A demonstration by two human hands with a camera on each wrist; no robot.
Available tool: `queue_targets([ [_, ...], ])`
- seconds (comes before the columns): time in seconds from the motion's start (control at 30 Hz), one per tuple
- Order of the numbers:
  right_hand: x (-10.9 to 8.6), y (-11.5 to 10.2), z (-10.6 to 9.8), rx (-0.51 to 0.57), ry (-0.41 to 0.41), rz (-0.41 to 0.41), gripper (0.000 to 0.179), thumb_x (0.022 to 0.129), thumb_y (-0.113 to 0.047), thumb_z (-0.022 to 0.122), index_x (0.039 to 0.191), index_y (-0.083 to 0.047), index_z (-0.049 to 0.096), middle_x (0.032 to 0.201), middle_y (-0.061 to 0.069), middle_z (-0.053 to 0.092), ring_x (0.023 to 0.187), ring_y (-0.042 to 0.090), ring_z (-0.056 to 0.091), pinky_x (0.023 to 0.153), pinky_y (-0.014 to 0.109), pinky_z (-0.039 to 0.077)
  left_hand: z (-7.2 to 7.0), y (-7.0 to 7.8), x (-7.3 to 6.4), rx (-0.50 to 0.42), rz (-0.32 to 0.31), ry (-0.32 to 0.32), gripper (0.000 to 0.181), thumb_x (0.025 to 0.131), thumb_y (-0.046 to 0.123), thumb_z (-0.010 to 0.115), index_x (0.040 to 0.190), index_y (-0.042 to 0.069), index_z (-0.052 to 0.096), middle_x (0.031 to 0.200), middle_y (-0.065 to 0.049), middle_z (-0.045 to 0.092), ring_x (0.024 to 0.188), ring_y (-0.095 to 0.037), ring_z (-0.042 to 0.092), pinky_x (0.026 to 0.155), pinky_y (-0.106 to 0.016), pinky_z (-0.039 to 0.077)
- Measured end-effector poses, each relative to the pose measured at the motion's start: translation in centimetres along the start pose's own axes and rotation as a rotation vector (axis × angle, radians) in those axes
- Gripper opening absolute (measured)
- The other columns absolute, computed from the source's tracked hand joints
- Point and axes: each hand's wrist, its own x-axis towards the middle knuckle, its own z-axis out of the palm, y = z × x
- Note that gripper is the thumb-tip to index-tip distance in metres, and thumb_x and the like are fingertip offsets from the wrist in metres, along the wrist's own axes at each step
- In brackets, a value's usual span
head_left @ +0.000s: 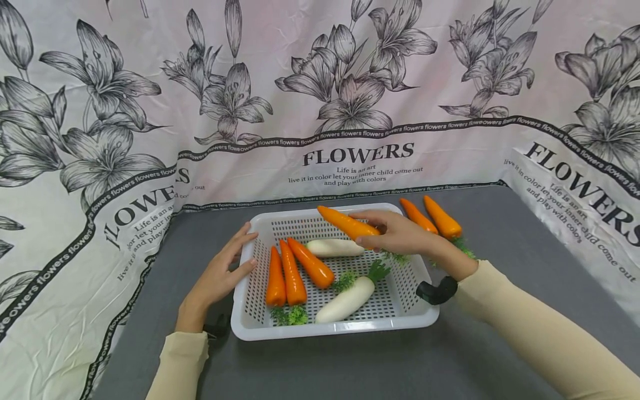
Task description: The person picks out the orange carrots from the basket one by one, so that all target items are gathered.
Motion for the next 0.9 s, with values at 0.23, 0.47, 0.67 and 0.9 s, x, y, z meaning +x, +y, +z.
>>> queue_targets([
  [0.23,-1.0,0.2,-1.3,0.015,0.056,0.059,0.063,0.098,-0.030,0.068,0.155,-0.019,0.044,0.115,0.012,0.067,0.078,0.022,0.061,0.069,0.034,0.055,0.0,0.0,0.0,0.002,0.005,0.001,0.061,0.100,0.025,0.061,0.157,0.021,0.040,0.172,-0.003,0.017,0.121,-0.036,0.062,0.099,-0.060,0.052],
  [0.47,-2.1,0.5,-2.6,0.038,0.104,0.076,0.063,0.099,-0.030,0.066,0.155,-0.017,0.042,0.111,0.014,0.066,0.082,0.023,0.061,0.072,0.035,0.054,-0.1,0.1,0.0,0.007,0.001,0.003,0.061,0.100,0.025,0.061,0.157,0.021,0.040,0.172,-0.003,0.017,0.119,-0.036,0.063,0.098,-0.060,0.052],
  [0.67,-3.2,0.9,-3.7,0.078,0.131,0.107,0.064,0.100,-0.037,0.065,0.157,-0.024,0.040,0.114,0.014,0.063,0.085,0.027,0.059,0.070,0.037,0.052,-0.1,0.1,0.0,0.004,0.000,0.001,0.061,0.100,0.025,0.061,0.157,0.021,0.040,0.172,-0.003,0.017,0.119,-0.037,0.063,0.098,-0.060,0.053],
  [0.9,-4.5,1.8,-4.8,0.070,0.177,0.164,0.068,0.099,-0.041,0.065,0.158,-0.022,0.038,0.130,0.016,0.061,0.089,0.030,0.063,0.069,0.035,0.055,0.0,-0.2,0.1,0.014,0.004,-0.001,0.060,0.100,0.025,0.060,0.157,0.020,0.040,0.172,-0.005,0.018,0.120,-0.037,0.063,0.097,-0.059,0.054],
])
